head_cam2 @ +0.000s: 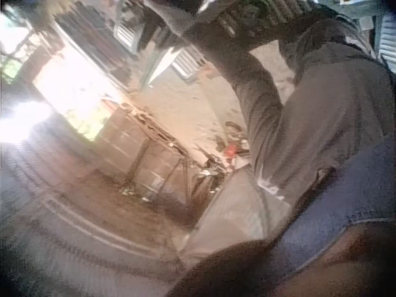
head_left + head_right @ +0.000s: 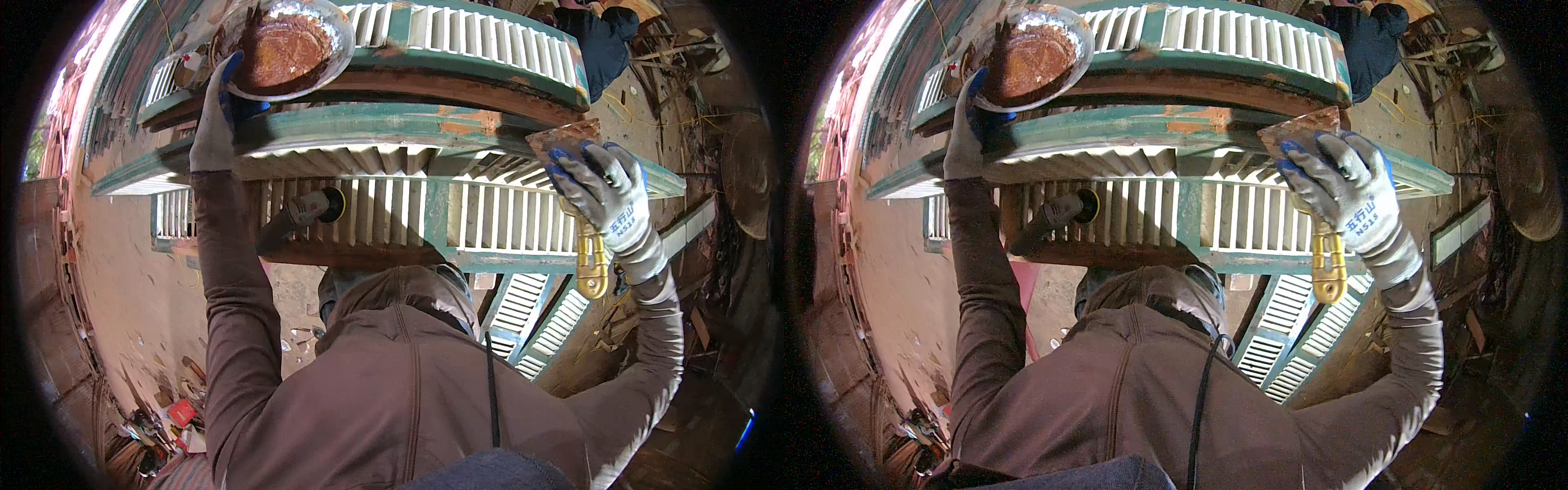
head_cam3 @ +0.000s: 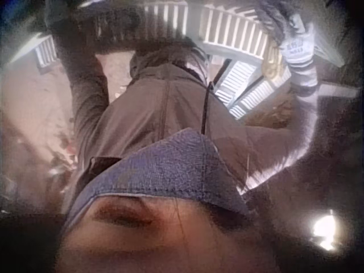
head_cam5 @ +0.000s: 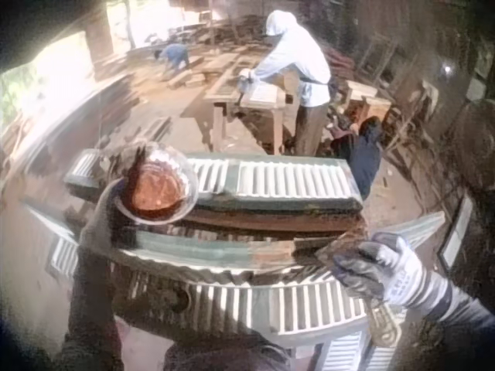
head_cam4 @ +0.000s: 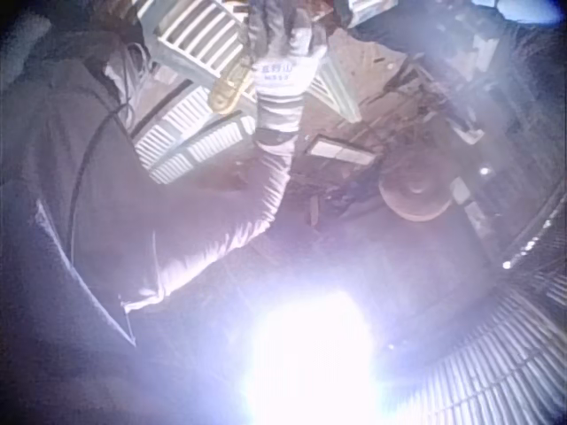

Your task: The person uses a power sander to smooth the surface of a green wooden shutter, then applies a brown paste with a putty knife to fill gaps and imperfections. The person works on the shutter while standing in a cluttered workshop.

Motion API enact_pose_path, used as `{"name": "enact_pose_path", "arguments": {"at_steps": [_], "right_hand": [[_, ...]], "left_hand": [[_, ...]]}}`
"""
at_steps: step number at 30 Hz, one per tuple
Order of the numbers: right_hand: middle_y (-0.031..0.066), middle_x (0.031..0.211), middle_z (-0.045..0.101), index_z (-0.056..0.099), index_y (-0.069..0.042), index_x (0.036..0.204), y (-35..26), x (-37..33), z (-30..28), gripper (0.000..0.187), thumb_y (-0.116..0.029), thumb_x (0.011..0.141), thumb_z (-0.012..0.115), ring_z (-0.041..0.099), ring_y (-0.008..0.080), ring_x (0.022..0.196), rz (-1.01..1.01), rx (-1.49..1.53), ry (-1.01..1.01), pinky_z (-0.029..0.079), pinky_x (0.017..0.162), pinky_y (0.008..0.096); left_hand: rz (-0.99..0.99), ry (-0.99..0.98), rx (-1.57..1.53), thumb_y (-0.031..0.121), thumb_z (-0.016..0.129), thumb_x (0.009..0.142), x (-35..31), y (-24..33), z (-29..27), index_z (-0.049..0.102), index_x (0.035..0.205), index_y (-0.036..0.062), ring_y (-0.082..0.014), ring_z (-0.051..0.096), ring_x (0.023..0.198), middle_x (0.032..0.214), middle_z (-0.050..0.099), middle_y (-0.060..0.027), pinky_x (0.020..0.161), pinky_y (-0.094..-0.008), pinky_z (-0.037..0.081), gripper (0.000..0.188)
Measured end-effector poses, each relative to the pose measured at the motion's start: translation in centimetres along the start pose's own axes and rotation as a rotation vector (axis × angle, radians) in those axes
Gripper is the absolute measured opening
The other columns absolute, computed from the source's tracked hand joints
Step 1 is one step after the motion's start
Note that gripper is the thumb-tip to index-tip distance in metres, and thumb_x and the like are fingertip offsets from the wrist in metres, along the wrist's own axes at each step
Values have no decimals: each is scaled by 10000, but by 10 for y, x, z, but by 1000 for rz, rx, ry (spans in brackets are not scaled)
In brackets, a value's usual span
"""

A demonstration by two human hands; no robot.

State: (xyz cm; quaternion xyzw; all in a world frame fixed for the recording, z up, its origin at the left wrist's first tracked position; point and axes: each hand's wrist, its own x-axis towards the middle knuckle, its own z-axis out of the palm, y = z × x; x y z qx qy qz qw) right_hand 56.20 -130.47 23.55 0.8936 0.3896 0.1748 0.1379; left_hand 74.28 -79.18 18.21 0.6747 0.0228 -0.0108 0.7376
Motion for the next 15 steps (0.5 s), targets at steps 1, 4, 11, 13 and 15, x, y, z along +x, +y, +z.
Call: {"name": "enact_pose_path", "arguments": {"at_steps": [1,4,11,13,15], "right_hand": [[-44,1287,673,738,-240,1187,-8,-3,8,414,-289,778,700,547,237,1243,15,-22,32,455,1055,461],[-55,1275,657,742,-253,1163,-21,7,25,375,-286,789,736,555,249,1247,31,-14,120,453,1056,465],[-54,1400,620,698,-245,1254,8,20,49,452,-285,804,683,509,225,1336,-132,43,178,416,1116,454],[-49,1415,615,688,-246,1273,13,23,50,458,-275,816,665,501,224,1348,-177,2,124,398,1138,444],[-26,1414,618,694,-234,1268,15,25,42,444,-251,827,649,488,225,1369,-229,-90,1,370,1167,437]], "left_hand": [[-15,18,6,406,440,1077,0,0,5,520,1479,132,-193,594,1266,1444,564,-83,1009,-337,540,493],[31,-62,-17,396,439,1080,10,-8,-9,529,1471,143,-196,596,1263,1447,560,-79,993,-333,546,475],[90,-65,-20,410,463,1070,13,-11,-8,562,1440,129,-194,579,1278,1441,564,-76,1086,-334,474,475],[69,-13,-37,427,491,1057,5,-5,2,570,1432,120,-189,564,1295,1433,573,-75,1114,-323,445,491],[18,6,-72,441,519,1042,5,-3,6,572,1429,114,-184,562,1294,1425,582,-76,1113,-315,444,510]]}}
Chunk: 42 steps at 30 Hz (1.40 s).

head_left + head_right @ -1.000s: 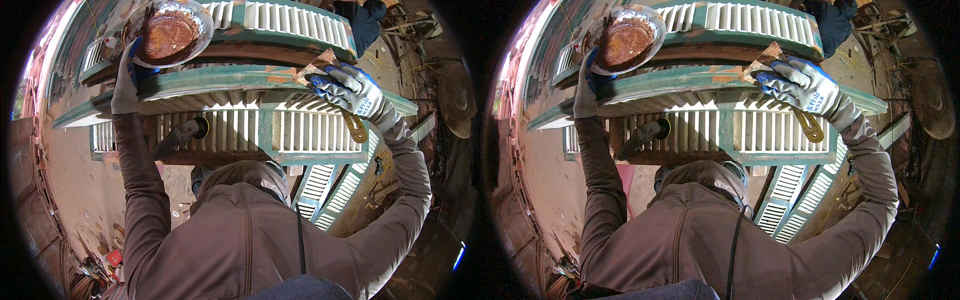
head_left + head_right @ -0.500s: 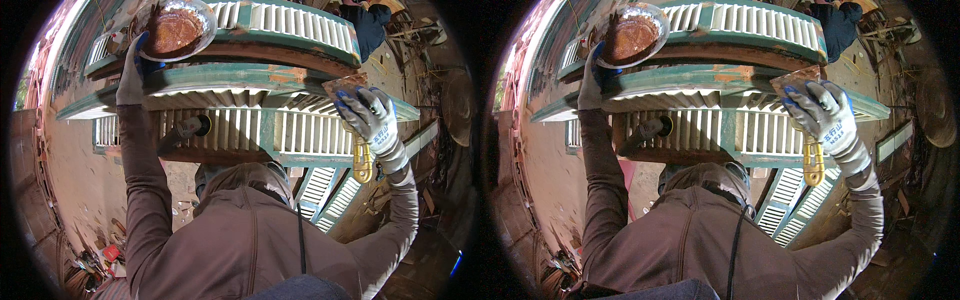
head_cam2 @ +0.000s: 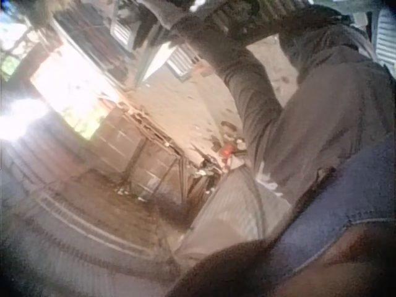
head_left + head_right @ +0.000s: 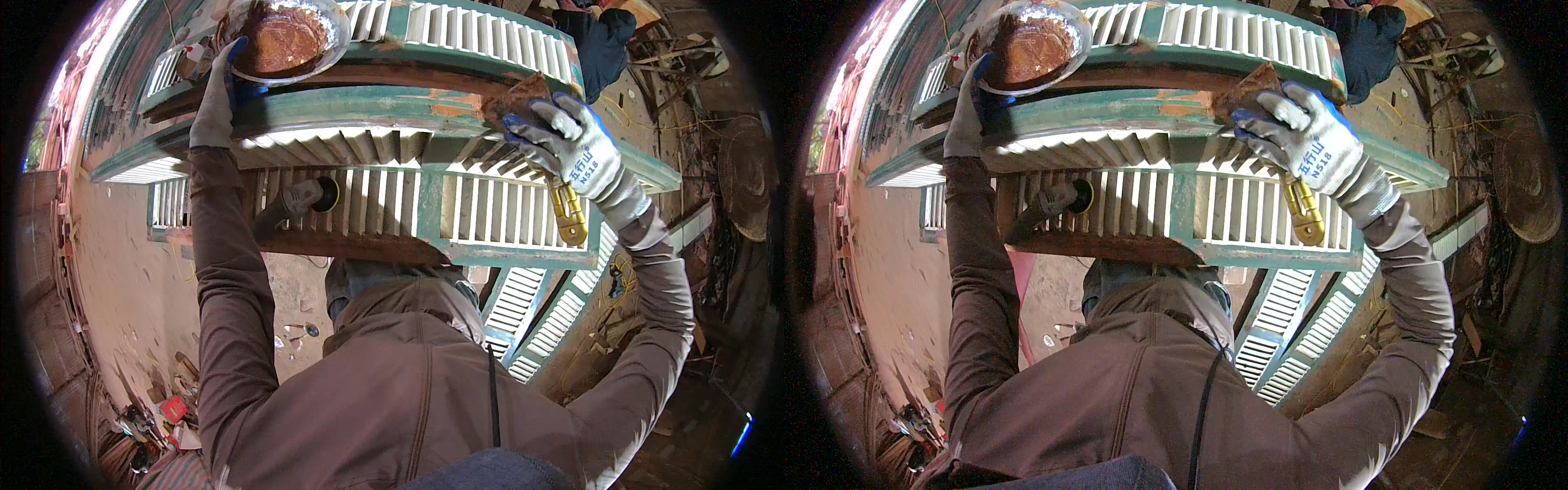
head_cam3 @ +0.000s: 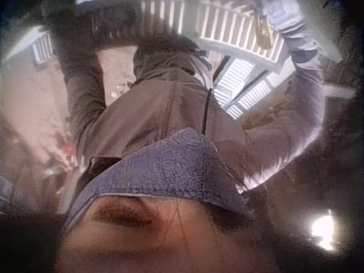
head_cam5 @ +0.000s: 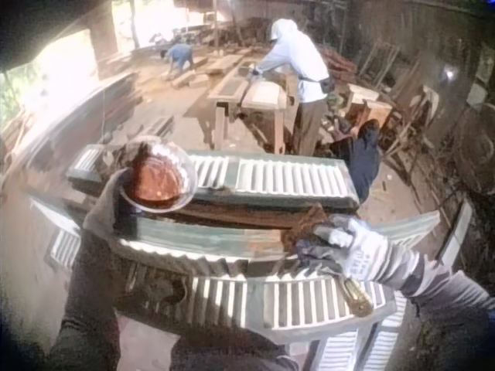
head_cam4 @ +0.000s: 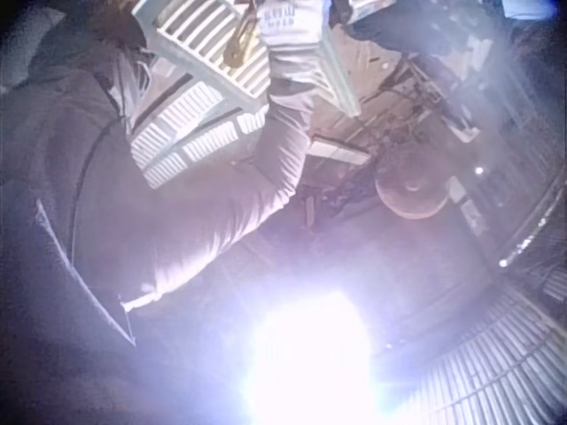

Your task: The person uses a power sander to smooth the surface of a green wooden shutter, then applies a brown paste with a putty knife to fill gaps and imperfections. The person works on the shutter while standing in a cluttered workshop.

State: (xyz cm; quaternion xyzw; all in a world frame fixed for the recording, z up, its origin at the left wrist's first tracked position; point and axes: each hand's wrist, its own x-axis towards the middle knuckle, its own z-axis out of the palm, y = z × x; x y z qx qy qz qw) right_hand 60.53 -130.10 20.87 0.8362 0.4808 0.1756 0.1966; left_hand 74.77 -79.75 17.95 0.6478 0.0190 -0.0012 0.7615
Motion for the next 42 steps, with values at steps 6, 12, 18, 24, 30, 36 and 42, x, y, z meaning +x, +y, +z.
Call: {"name": "enact_pose_path", "arguments": {"at_steps": [6,12,18,24,30,36,42], "right_hand": [[7,1284,691,754,-172,1124,10,-30,-41,324,-216,811,688,555,263,1272,109,148,-94,408,1098,486],[119,1270,690,654,-46,1300,-69,-55,-41,364,-106,942,681,646,291,1148,944,606,251,488,1021,395],[152,1241,679,715,-56,1254,-87,21,-46,324,-4,940,658,669,225,1116,1046,618,353,500,998,327],[153,1026,737,747,-33,1120,-31,169,-58,228,-118,911,711,726,280,881,878,761,301,564,798,376],[194,982,734,707,-20,1130,-4,273,-14,357,-295,903,729,727,338,904,1048,816,306,565,819,423],[181,907,734,718,-45,1055,9,331,9,364,-363,879,741,714,369,866,858,589,425,566,750,452],[126,844,741,739,-89,1067,0,346,14,342,-377,882,745,730,305,786,791,525,361,577,721,415]], "left_hand": [[-21,-52,-41,459,573,1008,27,-16,-26,579,1416,100,-198,610,1248,1402,607,-80,1058,-349,514,543],[-125,-143,-120,447,544,1020,49,-17,-46,554,1427,74,-239,617,1254,1436,577,-121,1015,-411,557,552],[221,-397,178,422,443,1050,13,-13,-21,438,1504,16,-256,428,1434,1558,440,-178,1167,-398,381,610],[311,-366,298,149,376,1074,-15,-11,-5,371,1556,60,-202,488,1354,1572,440,-110,1164,-359,369,490],[-13,-145,211,326,491,1083,-8,-7,18,513,1477,38,-144,555,1209,1461,541,-119,1092,-288,390,489],[539,-96,670,318,426,1092,21,-63,-11,308,1525,80,-342,655,1041,1299,552,-229,858,-402,550,508],[143,-107,412,467,389,1095,-10,-6,8,249,1548,120,-263,703,845,993,673,-154,694,-390,531,588]]}}
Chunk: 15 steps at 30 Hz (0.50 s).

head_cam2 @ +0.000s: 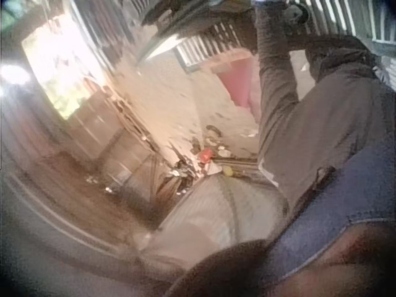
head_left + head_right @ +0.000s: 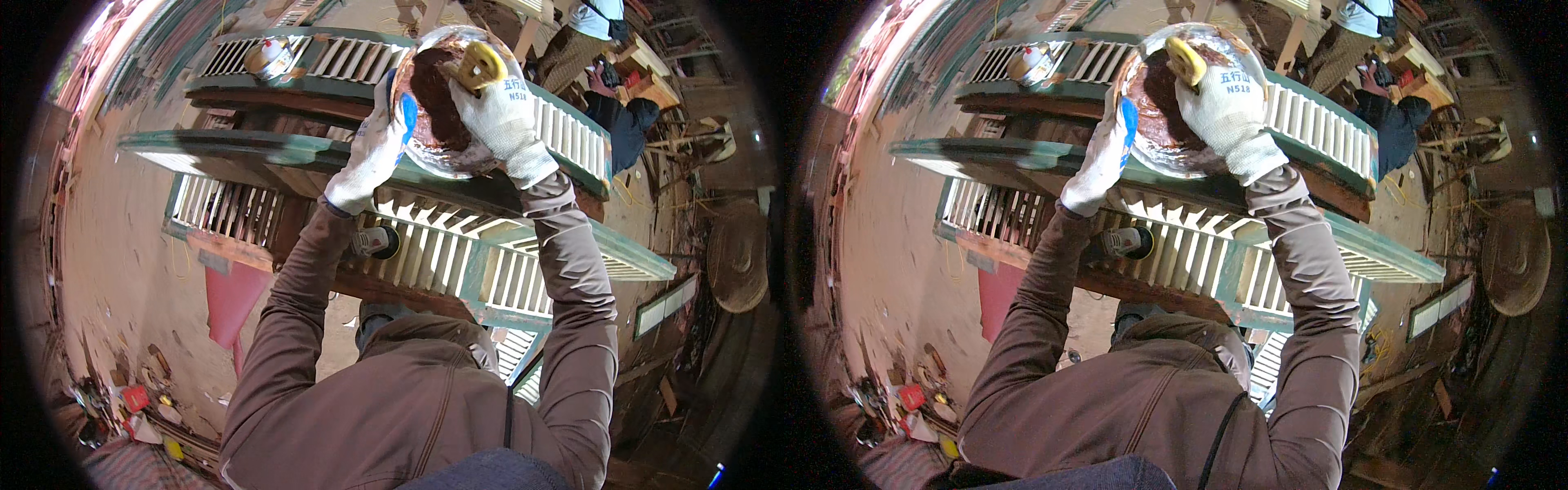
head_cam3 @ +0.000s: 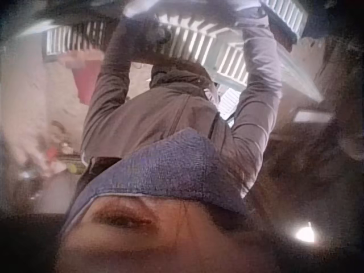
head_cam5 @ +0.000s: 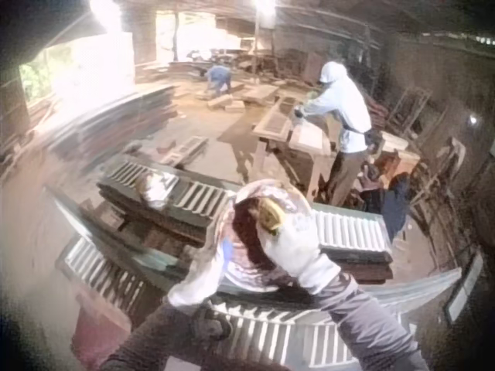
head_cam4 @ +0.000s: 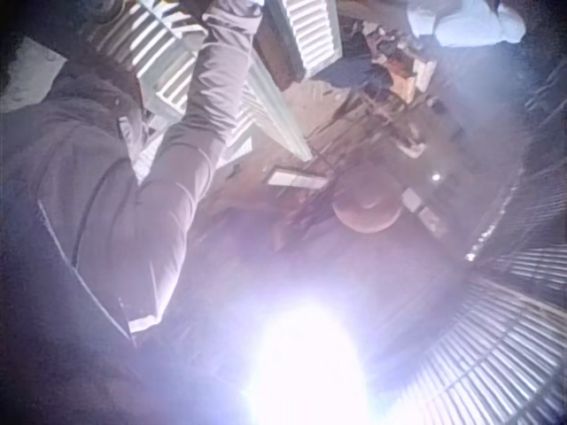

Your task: The person uses a power sander to smooth the surface of a green wooden shutter, then applies a brown paste with a putty knife to fill gaps and imperfections. The person works on the shutter while standing in a cluttered workshop.

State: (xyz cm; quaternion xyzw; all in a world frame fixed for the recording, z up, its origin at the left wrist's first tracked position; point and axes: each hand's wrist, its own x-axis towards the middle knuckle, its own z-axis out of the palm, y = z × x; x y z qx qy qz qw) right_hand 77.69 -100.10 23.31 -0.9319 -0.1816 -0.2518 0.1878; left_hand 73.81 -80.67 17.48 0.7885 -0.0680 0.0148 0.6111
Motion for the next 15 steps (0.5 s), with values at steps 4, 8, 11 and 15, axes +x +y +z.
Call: {"name": "enact_pose_path", "arguments": {"at_steps": [4,8,11,15], "right_hand": [[129,817,734,745,-111,1035,2,-9,0,284,-358,900,708,719,318,737,-122,71,-14,574,695,432],[177,964,743,729,-61,1059,36,-10,-12,293,-302,893,749,731,329,896,-100,294,-51,576,792,410],[84,973,751,695,17,1090,64,-15,-25,373,-280,889,800,709,197,869,149,847,-32,558,831,326],[33,1010,713,698,-30,1195,82,-43,-91,285,-107,923,726,656,106,790,292,977,-308,545,697,246]], "left_hand": [[-198,91,-889,499,305,1106,6,0,7,330,1509,124,-181,593,748,954,616,-58,656,-345,493,552],[-236,28,-831,483,398,1094,12,-22,1,353,1529,41,-73,490,1072,1209,537,9,950,-244,405,622],[-88,42,-437,459,443,1094,4,-12,8,271,1593,9,-74,417,1341,1510,430,-10,1156,-244,324,694],[19,21,-520,411,387,1113,-5,-4,8,212,1609,18,-168,312,1473,1632,295,-106,1228,-320,246,656]]}}
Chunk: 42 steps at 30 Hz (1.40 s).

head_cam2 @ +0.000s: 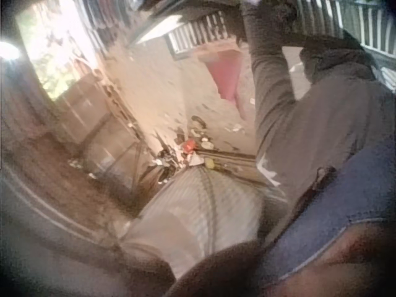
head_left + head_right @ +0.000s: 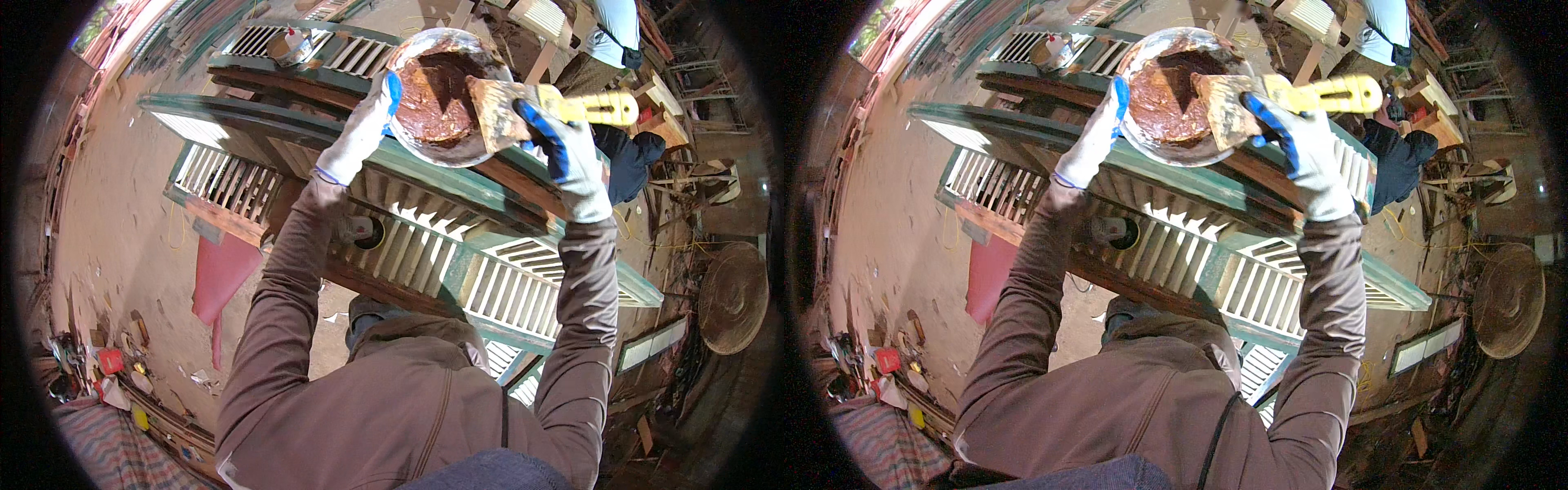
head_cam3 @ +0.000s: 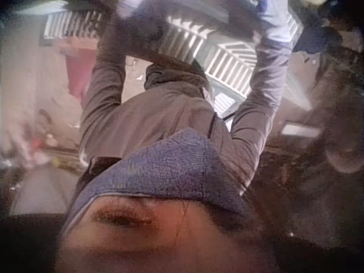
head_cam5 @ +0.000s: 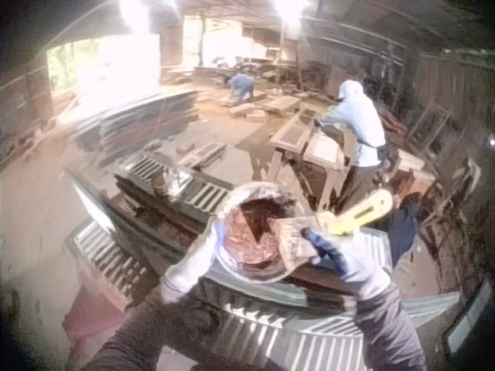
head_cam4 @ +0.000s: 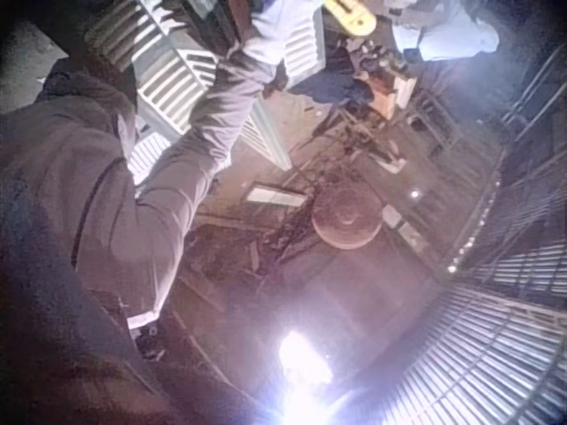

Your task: The person uses a power sander to smooth the surface of a green wooden shutter, then applies a brown paste with a putty knife to fill gaps and imperfections. The person works on the shutter while standing in a cluttered workshop.

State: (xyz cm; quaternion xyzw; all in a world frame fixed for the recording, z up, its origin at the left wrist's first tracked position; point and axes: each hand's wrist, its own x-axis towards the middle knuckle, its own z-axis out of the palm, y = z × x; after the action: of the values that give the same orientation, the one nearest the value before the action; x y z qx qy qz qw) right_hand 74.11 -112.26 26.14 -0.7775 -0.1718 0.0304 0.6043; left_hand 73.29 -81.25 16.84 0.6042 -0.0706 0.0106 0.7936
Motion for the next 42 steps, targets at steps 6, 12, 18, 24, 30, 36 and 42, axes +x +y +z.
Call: {"name": "enact_pose_path", "arguments": {"at_steps": [6,12,18,24,30,36,42], "right_hand": [[145,1130,729,733,-91,1228,-2,-120,-64,328,-52,907,683,713,266,995,-144,-329,233,552,865,356],[0,1182,710,733,-203,1113,2,-195,-104,326,-186,788,737,649,217,1014,-719,-1394,-100,535,755,359],[-45,1314,642,722,-222,1228,50,-212,-117,376,-286,859,696,594,236,1106,-715,-1428,-227,505,858,371],[97,1281,582,667,-214,1301,84,-200,-120,519,-318,805,783,597,277,1065,-761,-1353,-224,515,932,398],[82,1311,573,663,-203,1294,85,-195,-133,516,-289,798,778,591,273,1082,-820,-1378,-196,509,942,402],[88,1272,579,725,-216,1225,72,-222,-158,484,-303,761,831,616,297,1062,-639,-1344,-127,539,914,408],[67,1306,577,657,-214,1336,71,-201,-131,529,-322,830,768,618,286,1109,-778,-1269,-268,540,967,379]], "left_hand": [[38,63,115,450,344,1107,-5,-5,-6,129,1624,10,-213,238,1529,1674,218,-135,1264,-348,162,712],[10,130,161,458,346,1105,-6,-9,-10,134,1624,13,-214,241,1528,1672,224,-134,1263,-349,164,716],[-10,155,189,466,349,1102,-5,-11,-11,140,1624,16,-214,243,1528,1670,229,-133,1262,-350,166,719],[-14,167,200,473,351,1099,-5,-12,-12,145,1624,20,-215,245,1527,1668,235,-131,1261,-350,167,723],[-19,177,206,481,353,1097,-7,-15,-16,150,1624,23,-215,247,1526,1666,241,-130,1260,-351,169,727],[-13,188,209,489,356,1094,-7,-16,-17,155,1624,26,-216,249,1526,1664,247,-129,1259,-352,170,731],[3,189,213,496,358,1091,3,-19,-15,160,1624,29,-216,251,1525,1661,253,-128,1258,-353,172,735]]}}
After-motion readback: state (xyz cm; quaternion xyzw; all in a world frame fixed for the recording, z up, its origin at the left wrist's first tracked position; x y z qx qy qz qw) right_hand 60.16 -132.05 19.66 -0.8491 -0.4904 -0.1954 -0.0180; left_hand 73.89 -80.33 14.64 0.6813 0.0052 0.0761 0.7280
